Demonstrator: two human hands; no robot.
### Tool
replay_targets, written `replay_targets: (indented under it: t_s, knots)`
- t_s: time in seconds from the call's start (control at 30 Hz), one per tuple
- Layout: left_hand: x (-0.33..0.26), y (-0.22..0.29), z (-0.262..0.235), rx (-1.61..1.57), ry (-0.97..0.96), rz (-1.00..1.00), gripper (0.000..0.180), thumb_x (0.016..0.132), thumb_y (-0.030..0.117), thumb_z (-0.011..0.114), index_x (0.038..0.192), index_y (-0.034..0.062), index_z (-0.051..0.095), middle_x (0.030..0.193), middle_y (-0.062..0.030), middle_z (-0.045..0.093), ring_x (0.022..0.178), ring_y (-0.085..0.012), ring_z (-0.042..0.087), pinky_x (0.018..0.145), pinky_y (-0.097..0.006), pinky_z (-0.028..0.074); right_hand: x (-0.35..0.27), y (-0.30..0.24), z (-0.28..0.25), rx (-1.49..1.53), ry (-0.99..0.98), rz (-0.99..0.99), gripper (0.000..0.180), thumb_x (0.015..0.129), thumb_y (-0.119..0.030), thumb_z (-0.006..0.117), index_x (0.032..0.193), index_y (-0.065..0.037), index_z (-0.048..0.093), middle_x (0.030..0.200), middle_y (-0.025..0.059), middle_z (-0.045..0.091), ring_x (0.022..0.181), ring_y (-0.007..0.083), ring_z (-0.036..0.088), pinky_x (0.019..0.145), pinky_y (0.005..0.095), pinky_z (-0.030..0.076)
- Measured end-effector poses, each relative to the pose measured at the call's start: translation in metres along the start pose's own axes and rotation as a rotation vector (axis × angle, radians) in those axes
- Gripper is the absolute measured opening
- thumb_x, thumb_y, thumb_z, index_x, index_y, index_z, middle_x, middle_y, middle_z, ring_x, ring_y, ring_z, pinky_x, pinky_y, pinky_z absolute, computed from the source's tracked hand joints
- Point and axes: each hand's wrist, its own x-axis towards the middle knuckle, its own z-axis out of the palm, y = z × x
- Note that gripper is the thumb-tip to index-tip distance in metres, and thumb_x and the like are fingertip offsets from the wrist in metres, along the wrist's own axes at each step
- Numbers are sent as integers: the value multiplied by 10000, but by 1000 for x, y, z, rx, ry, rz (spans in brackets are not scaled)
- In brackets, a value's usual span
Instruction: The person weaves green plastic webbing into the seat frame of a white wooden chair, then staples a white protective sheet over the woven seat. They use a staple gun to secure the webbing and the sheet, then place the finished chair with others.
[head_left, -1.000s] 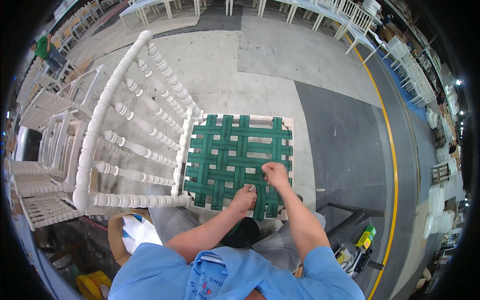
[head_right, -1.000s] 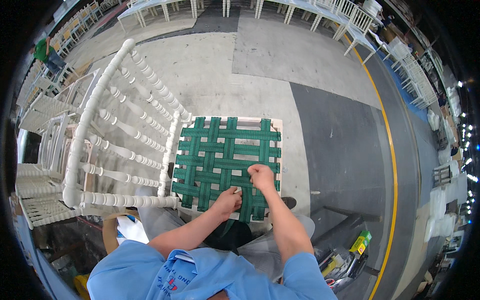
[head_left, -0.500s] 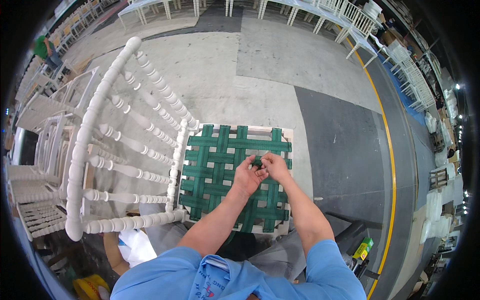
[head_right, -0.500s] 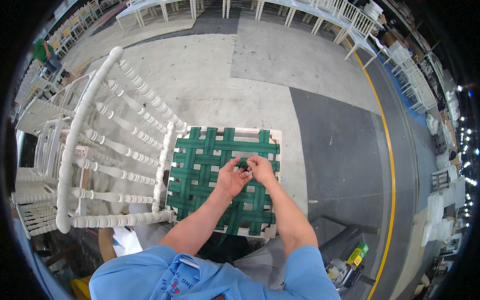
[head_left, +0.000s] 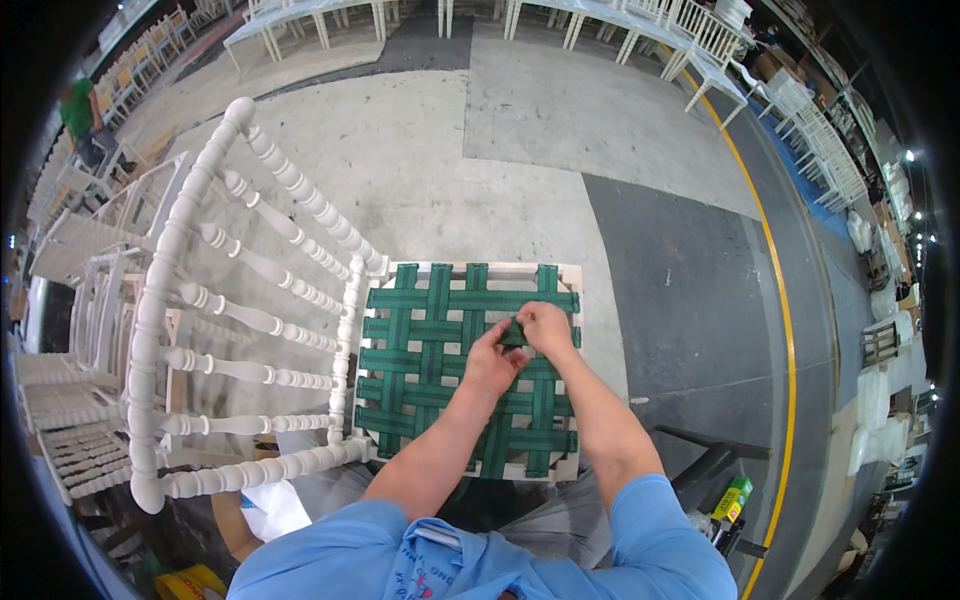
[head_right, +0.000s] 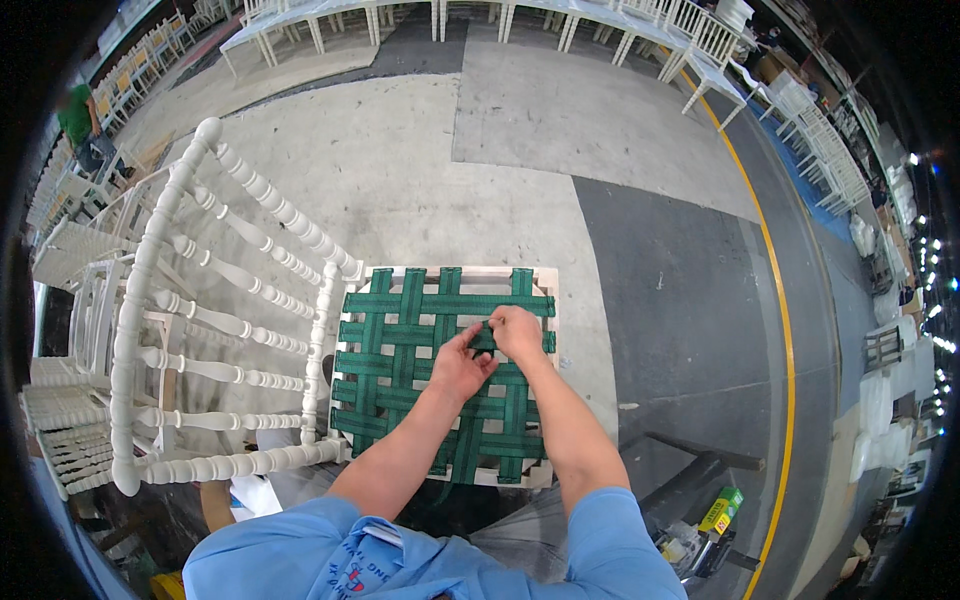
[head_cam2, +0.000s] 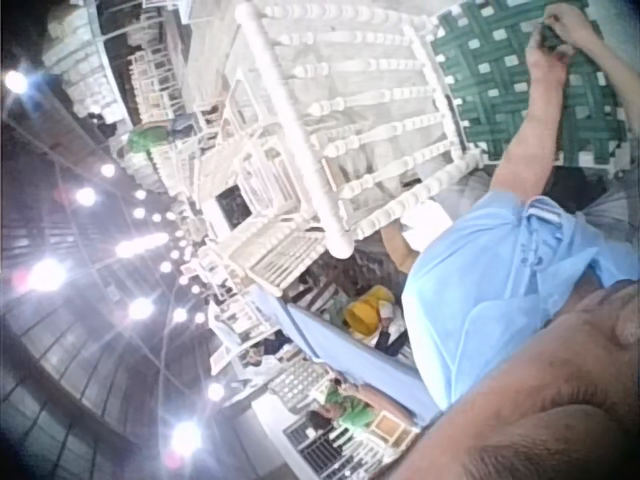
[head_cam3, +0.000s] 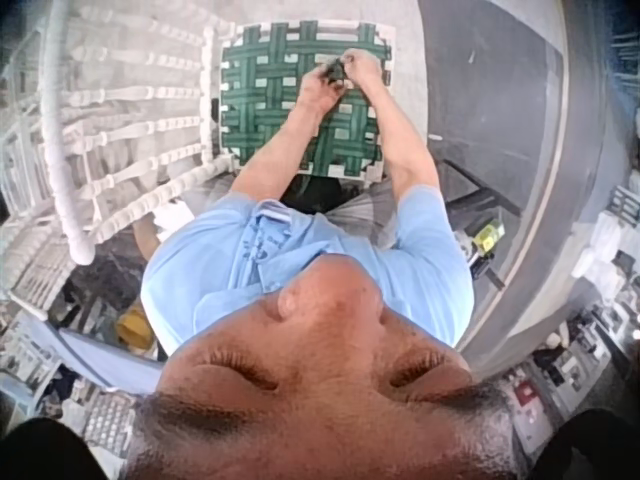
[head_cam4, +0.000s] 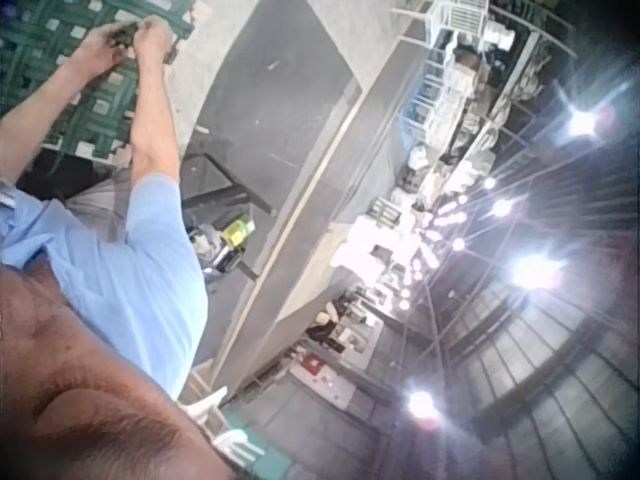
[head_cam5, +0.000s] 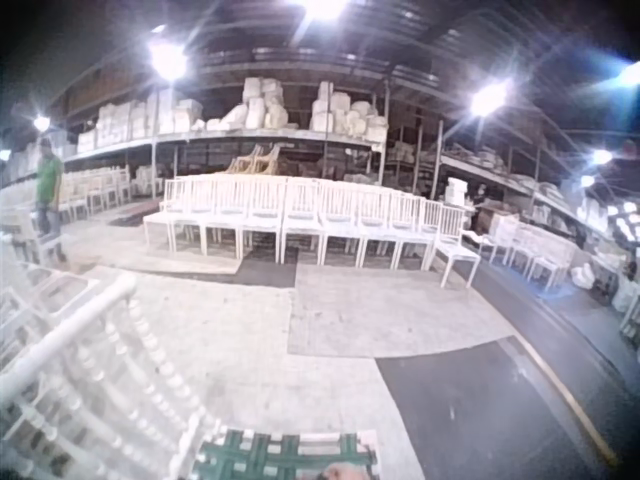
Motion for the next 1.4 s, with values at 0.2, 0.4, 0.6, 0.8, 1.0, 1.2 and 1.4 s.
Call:
replay_targets:
  t_s: [0.2,0.4,0.6,0.8,1.0,1.2,1.4]
  knots:
    - [-33,28,-15,690,142,214,408,1065,186,544,1438,22,521,1221,-125,639,622,-184,656,653,-359,591,19,17,-29,839,-258,552,98,951,-135,693,872,-77,687,701,-29,563,573,120,490,488,309,384]
    - [6,38,30,913,102,147,341,995,288,686,1177,4,638,991,-88,661,592,-155,619,548,-365,581,14,6,-34,760,-324,494,47,962,-126,692,955,-80,692,788,-1,606,604,124,518,502,301,396]
    - [30,48,32,679,129,-50,208,987,236,671,1055,42,644,882,-81,651,569,-185,603,541,-403,576,-14,8,-31,510,-1,-174,275,898,-36,713,1173,-38,721,1117,82,684,933,153,635,827,304,533]
    - [17,41,40,891,27,288,159,992,183,662,1078,48,663,926,-51,654,635,-166,630,615,-349,575,-17,19,-34,514,73,-79,116,936,-47,702,1041,3,713,940,34,683,830,123,620,761,294,513]
    - [21,45,36,951,-118,390,167,1006,167,663,1109,38,684,958,-31,662,783,-153,670,664,-311,578,-19,1,-31,633,103,-72,116,930,-66,716,1028,-5,701,893,59,690,759,132,613,694,290,499]
    - [29,55,43,829,-4,143,160,1000,167,672,1016,8,680,914,-51,663,694,-166,657,602,-322,564,-28,-18,-38,418,244,-244,178,896,-33,742,1071,-50,716,914,83,700,769,188,660,686,311,531]
    - [34,69,48,806,13,-5,144,995,160,665,1066,35,661,945,-55,657,718,-180,667,625,-346,589,-23,-26,-40,235,267,-364,150,879,-49,748,1027,-54,728,919,103,685,818,279,686,712,363,553]
